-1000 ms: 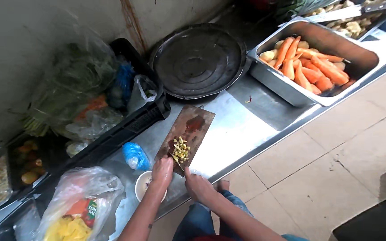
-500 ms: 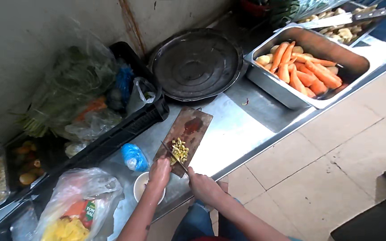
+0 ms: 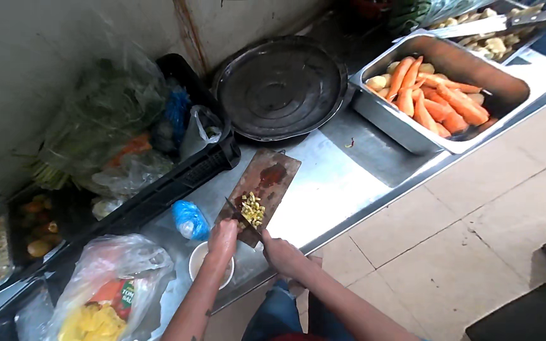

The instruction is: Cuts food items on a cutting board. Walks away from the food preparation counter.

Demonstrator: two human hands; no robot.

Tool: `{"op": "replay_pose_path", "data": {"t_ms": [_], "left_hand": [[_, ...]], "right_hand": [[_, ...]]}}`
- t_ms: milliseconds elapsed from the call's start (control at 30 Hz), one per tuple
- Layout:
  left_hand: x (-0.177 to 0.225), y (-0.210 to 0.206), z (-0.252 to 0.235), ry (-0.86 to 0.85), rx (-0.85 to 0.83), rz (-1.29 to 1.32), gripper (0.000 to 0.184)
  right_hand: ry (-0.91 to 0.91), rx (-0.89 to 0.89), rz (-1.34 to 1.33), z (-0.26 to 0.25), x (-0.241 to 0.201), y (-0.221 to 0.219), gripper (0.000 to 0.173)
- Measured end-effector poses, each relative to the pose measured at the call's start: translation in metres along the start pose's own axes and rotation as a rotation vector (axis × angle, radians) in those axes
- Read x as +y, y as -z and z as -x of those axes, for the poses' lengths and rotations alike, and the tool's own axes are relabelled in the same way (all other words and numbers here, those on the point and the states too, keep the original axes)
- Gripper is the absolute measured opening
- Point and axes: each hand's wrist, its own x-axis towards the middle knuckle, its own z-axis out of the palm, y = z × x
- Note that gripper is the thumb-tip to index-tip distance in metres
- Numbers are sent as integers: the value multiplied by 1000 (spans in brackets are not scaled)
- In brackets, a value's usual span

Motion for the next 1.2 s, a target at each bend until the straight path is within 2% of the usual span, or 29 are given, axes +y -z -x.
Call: {"op": "replay_pose_path", "data": {"t_ms": [167, 300, 433, 567, 700, 833, 1033, 1200], "left_hand": [[-2, -3, 1, 1, 33, 4, 17], [-7, -13, 7, -52, 132, -67, 18], [-2, -11, 12, 17, 38, -41, 20], [4, -3, 10, 80, -17, -23, 18], [0, -6, 10, 35, 18, -28, 16], [-6, -7, 9, -18, 30, -15, 14], [-6, -6, 5, -2, 96, 53, 15], [-7, -4, 1, 51, 44, 30, 17]], "right_hand": [[-52, -3, 92, 26, 8, -16, 40], [-72, -44, 113, 32, 8, -10, 46], [-44, 1, 107, 32, -1, -7, 38], [-67, -40, 93, 41, -8, -12, 42], [-69, -23, 112, 26, -13, -20, 43], [22, -24, -14, 2, -2, -13, 39], [19, 7, 66, 18, -2, -6, 36], [-9, -30, 78, 23, -7, -11, 38]]}}
